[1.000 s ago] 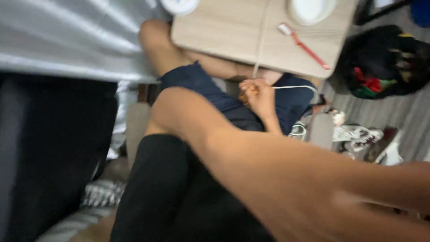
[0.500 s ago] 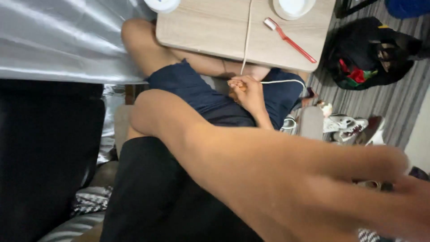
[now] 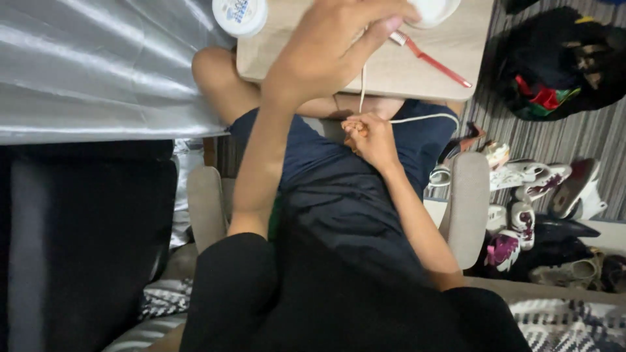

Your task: Applying dye to a shoe part and thread using a small brush.

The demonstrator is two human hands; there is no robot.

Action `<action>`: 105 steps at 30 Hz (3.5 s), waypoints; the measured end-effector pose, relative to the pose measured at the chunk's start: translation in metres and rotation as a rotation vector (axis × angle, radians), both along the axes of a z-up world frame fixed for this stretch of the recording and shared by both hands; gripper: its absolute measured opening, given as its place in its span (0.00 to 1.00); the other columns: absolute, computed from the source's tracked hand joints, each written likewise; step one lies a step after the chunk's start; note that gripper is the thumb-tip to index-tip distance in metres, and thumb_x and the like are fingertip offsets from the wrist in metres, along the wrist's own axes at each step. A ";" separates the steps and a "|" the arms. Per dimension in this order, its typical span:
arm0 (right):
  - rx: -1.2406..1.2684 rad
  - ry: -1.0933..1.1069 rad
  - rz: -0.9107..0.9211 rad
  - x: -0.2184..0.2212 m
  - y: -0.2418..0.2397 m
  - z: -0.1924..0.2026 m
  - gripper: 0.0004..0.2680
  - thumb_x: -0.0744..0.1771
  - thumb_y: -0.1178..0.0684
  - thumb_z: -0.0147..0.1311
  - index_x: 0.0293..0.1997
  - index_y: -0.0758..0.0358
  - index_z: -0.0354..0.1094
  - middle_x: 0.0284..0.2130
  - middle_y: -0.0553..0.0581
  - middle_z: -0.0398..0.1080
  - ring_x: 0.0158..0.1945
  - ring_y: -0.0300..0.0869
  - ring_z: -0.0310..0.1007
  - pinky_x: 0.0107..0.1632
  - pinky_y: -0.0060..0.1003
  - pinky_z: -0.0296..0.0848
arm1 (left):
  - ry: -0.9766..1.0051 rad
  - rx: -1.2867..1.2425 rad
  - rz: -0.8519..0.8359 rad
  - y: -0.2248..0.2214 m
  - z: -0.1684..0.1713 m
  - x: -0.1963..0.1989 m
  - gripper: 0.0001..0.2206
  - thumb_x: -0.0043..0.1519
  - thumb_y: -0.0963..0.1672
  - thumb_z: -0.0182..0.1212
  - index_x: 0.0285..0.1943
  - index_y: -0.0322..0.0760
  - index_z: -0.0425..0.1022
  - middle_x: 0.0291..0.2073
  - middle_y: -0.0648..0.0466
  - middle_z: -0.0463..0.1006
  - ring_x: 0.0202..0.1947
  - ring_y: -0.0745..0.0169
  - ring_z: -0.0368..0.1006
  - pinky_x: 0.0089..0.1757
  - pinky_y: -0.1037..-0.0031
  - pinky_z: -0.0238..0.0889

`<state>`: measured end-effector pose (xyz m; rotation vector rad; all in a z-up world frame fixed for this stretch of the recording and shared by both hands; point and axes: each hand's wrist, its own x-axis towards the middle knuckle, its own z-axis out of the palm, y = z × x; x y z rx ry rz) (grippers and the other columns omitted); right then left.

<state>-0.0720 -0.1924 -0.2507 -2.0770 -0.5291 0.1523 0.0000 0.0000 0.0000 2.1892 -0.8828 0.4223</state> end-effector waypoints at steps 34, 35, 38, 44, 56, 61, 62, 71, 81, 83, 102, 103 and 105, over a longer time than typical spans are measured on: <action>0.010 -0.057 -0.101 -0.005 0.003 0.020 0.07 0.65 0.58 0.59 0.45 0.65 0.78 0.38 0.58 0.77 0.42 0.48 0.77 0.48 0.39 0.71 | 0.155 0.553 0.386 0.001 -0.224 -0.003 0.35 0.69 0.59 0.71 0.80 0.55 0.59 0.77 0.52 0.48 0.77 0.51 0.44 0.66 0.41 0.48; 0.011 -0.058 -0.100 -0.005 0.003 0.022 0.07 0.65 0.58 0.59 0.45 0.65 0.78 0.38 0.58 0.77 0.42 0.48 0.77 0.48 0.39 0.71 | 0.154 0.553 0.387 0.000 -0.218 -0.001 0.35 0.69 0.59 0.71 0.80 0.55 0.59 0.77 0.52 0.48 0.77 0.51 0.44 0.66 0.41 0.48; 0.028 -0.053 -0.102 -0.005 0.003 0.025 0.07 0.65 0.58 0.58 0.45 0.65 0.78 0.39 0.59 0.78 0.42 0.48 0.77 0.48 0.39 0.71 | 0.330 0.481 0.365 -0.001 -0.206 0.006 0.33 0.68 0.58 0.70 0.79 0.56 0.61 0.78 0.51 0.45 0.77 0.52 0.38 0.67 0.43 0.41; 0.028 -0.061 -0.092 -0.005 0.004 0.026 0.08 0.66 0.57 0.59 0.47 0.66 0.78 0.40 0.59 0.77 0.43 0.48 0.77 0.49 0.39 0.71 | 0.368 0.472 0.367 -0.003 -0.209 0.012 0.32 0.68 0.58 0.68 0.80 0.57 0.60 0.78 0.52 0.44 0.78 0.53 0.35 0.68 0.39 0.34; -0.004 -0.043 -0.104 -0.004 0.002 0.021 0.08 0.66 0.57 0.58 0.48 0.65 0.78 0.40 0.58 0.77 0.44 0.49 0.77 0.49 0.40 0.71 | 0.209 0.355 0.514 -0.014 -0.214 0.011 0.21 0.68 0.54 0.63 0.70 0.56 0.72 0.74 0.55 0.56 0.75 0.55 0.47 0.66 0.41 0.44; -0.003 -0.038 -0.087 -0.004 0.000 0.022 0.08 0.66 0.56 0.59 0.49 0.66 0.77 0.40 0.60 0.76 0.44 0.50 0.77 0.49 0.41 0.71 | 0.120 0.353 0.537 -0.013 -0.222 0.009 0.22 0.68 0.56 0.62 0.70 0.58 0.71 0.73 0.56 0.59 0.74 0.54 0.51 0.66 0.42 0.47; -0.003 -0.041 -0.085 -0.004 0.000 0.023 0.08 0.66 0.56 0.59 0.49 0.66 0.77 0.40 0.60 0.76 0.44 0.50 0.77 0.49 0.41 0.71 | 0.117 0.352 0.540 -0.014 -0.219 0.009 0.22 0.68 0.56 0.62 0.70 0.58 0.71 0.73 0.56 0.59 0.74 0.54 0.51 0.66 0.42 0.47; -0.044 -0.086 -0.087 -0.006 -0.002 0.012 0.10 0.66 0.56 0.60 0.50 0.66 0.75 0.42 0.62 0.73 0.49 0.54 0.73 0.53 0.45 0.69 | 0.106 0.250 0.512 -0.014 -0.215 0.007 0.18 0.67 0.55 0.62 0.63 0.52 0.76 0.68 0.53 0.65 0.72 0.53 0.51 0.65 0.43 0.45; -0.041 -0.126 -0.342 -0.016 0.005 0.052 0.06 0.67 0.53 0.54 0.41 0.63 0.66 0.40 0.63 0.64 0.53 0.52 0.57 0.52 0.47 0.66 | 0.173 0.226 0.506 -0.015 -0.212 0.007 0.16 0.67 0.54 0.61 0.60 0.52 0.78 0.68 0.55 0.63 0.73 0.55 0.49 0.66 0.40 0.42; -0.033 -0.149 -0.401 -0.015 0.004 0.057 0.05 0.67 0.54 0.55 0.39 0.62 0.64 0.39 0.60 0.64 0.50 0.50 0.60 0.52 0.44 0.66 | 0.164 0.219 0.513 -0.015 -0.215 0.008 0.15 0.66 0.53 0.62 0.58 0.52 0.78 0.67 0.55 0.64 0.72 0.55 0.50 0.65 0.40 0.43; 1.233 0.223 -0.752 0.131 0.050 0.104 0.26 0.62 0.43 0.65 0.60 0.60 0.53 0.55 0.71 0.69 0.55 0.54 0.76 0.54 0.48 0.79 | 0.172 0.284 0.576 -0.018 -0.241 0.012 0.21 0.67 0.49 0.54 0.70 0.51 0.65 0.72 0.54 0.59 0.74 0.53 0.48 0.66 0.46 0.41; 1.356 0.234 -0.715 0.146 0.054 0.099 0.25 0.63 0.46 0.63 0.61 0.59 0.51 0.53 0.75 0.71 0.51 0.57 0.78 0.51 0.52 0.81 | 0.099 0.221 0.572 -0.018 -0.243 0.015 0.18 0.66 0.54 0.60 0.63 0.51 0.75 0.68 0.52 0.63 0.71 0.45 0.55 0.63 0.40 0.48; 1.332 0.176 -0.666 0.165 0.066 0.094 0.23 0.64 0.47 0.63 0.61 0.58 0.51 0.47 0.68 0.65 0.44 0.50 0.71 0.46 0.49 0.76 | 0.131 0.272 0.587 -0.020 -0.237 0.015 0.19 0.66 0.54 0.61 0.65 0.54 0.74 0.69 0.52 0.63 0.72 0.48 0.54 0.64 0.40 0.47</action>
